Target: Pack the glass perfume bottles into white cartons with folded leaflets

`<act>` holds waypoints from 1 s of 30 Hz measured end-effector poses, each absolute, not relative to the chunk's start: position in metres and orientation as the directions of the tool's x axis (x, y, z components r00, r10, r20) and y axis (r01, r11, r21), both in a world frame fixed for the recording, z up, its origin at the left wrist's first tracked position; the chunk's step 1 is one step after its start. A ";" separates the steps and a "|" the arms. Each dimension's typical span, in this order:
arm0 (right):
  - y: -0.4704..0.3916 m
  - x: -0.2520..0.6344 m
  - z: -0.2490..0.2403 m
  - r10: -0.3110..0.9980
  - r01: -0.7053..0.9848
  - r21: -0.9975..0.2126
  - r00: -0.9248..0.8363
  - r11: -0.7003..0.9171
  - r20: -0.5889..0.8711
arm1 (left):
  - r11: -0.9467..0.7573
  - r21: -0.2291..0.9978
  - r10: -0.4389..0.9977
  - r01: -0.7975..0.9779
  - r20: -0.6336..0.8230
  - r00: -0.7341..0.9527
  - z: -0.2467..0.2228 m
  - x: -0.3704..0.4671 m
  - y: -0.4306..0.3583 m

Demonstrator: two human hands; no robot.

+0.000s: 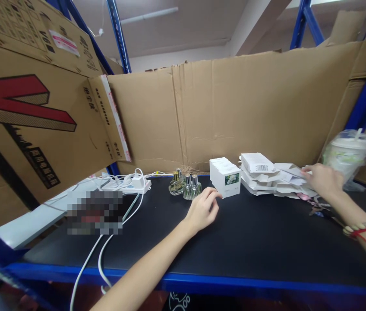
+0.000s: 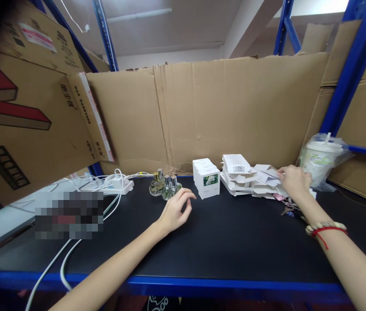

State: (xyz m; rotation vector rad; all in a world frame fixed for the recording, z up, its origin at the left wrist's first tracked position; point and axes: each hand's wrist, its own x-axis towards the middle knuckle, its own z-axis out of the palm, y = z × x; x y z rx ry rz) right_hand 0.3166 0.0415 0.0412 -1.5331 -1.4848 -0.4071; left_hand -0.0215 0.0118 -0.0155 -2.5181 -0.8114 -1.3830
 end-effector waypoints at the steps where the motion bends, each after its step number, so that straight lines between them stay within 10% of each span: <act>1: 0.038 0.309 0.044 0.566 0.904 -0.419 0.304 0.083 0.767 | -0.841 0.154 0.396 0.518 0.828 0.398 -0.015 -0.021 0.012; 5: 0.017 0.265 0.062 0.304 0.865 -0.489 0.438 0.114 0.846 | -0.829 0.322 0.479 0.457 0.831 0.282 -0.014 -0.018 0.008; 12: -0.003 0.203 0.076 0.007 0.862 -0.204 0.227 0.465 0.974 | -0.731 0.644 0.682 0.225 0.685 0.256 -0.015 -0.015 0.007; 18: -0.006 0.163 0.057 0.358 0.557 -0.265 -0.063 0.787 0.932 | -0.628 0.775 0.725 -0.071 0.617 0.307 -0.014 -0.017 0.009; 25: 0.004 0.142 0.038 0.654 0.401 -0.542 -0.234 0.739 0.719 | -0.302 0.946 0.763 -0.120 0.315 0.565 -0.011 -0.010 0.000; 30: 0.016 0.158 0.052 0.589 0.680 -0.364 -0.125 0.637 0.799 | -0.657 0.715 0.748 0.239 0.578 0.327 -0.012 -0.013 0.006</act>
